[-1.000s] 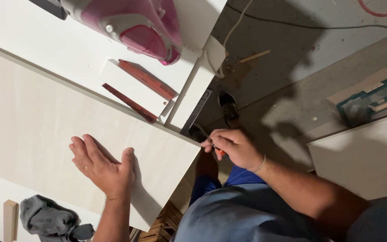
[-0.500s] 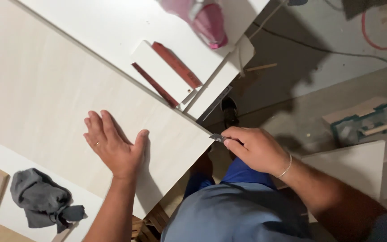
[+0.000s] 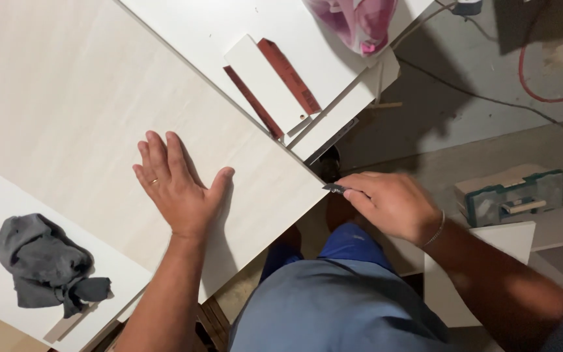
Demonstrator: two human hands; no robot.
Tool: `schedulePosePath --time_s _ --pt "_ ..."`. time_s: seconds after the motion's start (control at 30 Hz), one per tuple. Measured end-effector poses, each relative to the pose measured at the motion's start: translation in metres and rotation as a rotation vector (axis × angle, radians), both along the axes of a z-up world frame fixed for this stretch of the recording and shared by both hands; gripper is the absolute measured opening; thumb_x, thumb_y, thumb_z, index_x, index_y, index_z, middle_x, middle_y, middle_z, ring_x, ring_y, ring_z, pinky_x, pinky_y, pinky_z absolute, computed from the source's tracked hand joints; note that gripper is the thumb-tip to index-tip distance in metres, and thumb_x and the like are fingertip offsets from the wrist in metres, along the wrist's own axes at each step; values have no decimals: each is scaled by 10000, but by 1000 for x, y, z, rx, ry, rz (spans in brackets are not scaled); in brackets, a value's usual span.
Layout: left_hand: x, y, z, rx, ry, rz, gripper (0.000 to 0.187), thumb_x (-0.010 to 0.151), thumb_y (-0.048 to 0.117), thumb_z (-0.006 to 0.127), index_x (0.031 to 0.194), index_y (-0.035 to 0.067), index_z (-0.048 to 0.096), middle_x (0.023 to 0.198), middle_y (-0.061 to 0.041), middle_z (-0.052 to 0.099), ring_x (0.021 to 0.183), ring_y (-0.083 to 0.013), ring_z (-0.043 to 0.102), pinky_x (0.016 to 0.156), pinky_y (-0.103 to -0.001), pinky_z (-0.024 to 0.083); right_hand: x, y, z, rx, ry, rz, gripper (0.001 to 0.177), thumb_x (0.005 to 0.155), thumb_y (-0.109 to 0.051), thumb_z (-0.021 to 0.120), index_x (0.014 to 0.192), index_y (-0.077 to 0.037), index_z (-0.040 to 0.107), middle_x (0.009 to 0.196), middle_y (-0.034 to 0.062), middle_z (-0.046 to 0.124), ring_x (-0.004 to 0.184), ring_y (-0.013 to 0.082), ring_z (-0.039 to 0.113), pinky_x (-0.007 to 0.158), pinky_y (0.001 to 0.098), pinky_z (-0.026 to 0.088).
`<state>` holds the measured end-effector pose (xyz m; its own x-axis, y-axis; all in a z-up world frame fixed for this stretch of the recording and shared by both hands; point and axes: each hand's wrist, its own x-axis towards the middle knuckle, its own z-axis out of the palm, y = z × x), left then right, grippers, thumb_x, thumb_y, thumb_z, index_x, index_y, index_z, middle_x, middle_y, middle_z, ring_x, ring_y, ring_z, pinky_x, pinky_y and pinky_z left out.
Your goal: Trimming and sanding the edges of a wooden board
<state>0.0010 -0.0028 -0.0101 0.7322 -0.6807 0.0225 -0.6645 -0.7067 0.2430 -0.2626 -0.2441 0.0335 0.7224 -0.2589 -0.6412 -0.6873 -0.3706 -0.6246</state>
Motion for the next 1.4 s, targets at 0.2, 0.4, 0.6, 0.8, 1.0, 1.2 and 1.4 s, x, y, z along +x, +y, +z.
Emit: schedulePosePath --time_s 0.2,0.4,0.6,0.8,1.0,1.2,1.4 --pt "0 0 1 -16 29 28 1094 800 774 739 1605 98 432 1680 -173 299 1558 -404 232 1232 -591 143 9 2 10 42 122 -33 251 984 -296 574 1139 -240 764 992 81 806 940 319 756 808 443 615" --pt "0 1 3 5 53 29 1112 787 756 759 1620 113 399 1687 -162 282 1568 -398 199 1236 -594 126 9 26 2 250 247 -369 230 982 -236 589 1068 -168 791 827 58 818 711 172 741 641 322 626" --pt "0 4 1 -2 24 21 1111 790 770 761 1619 121 404 1687 -156 285 1564 -398 214 1227 -607 159 10 63 -7 243 158 -680 218 960 -178 605 1038 -76 782 752 138 778 612 176 715 568 320 612" --pt "-1 3 12 -1 45 25 1121 760 708 823 1617 116 407 1694 -164 266 1563 -412 203 1222 -628 163 4 103 -38 194 20 -876 189 959 -173 622 1016 -90 783 711 137 750 567 186 714 517 307 606" --pt "0 6 23 -3 133 53 1100 770 711 802 1617 142 394 1696 -144 258 1574 -384 182 1227 -634 154 4 109 -40 187 -97 -945 196 966 -139 631 1053 3 734 715 219 704 540 233 689 487 344 614" --pt "31 38 23 -47 170 -150 998 774 648 814 1565 140 481 1644 -144 345 1529 -372 279 1212 -600 187 7 115 -38 101 -125 -924 202 987 -147 603 1058 6 714 776 245 707 572 248 702 506 350 622" --pt "81 128 37 77 181 -307 1082 727 830 615 1605 225 434 1709 -92 317 1588 -339 202 1238 -655 81 10 122 -33 53 -141 -924 211 999 -170 602 1071 -6 714 768 238 705 569 251 710 509 366 634"
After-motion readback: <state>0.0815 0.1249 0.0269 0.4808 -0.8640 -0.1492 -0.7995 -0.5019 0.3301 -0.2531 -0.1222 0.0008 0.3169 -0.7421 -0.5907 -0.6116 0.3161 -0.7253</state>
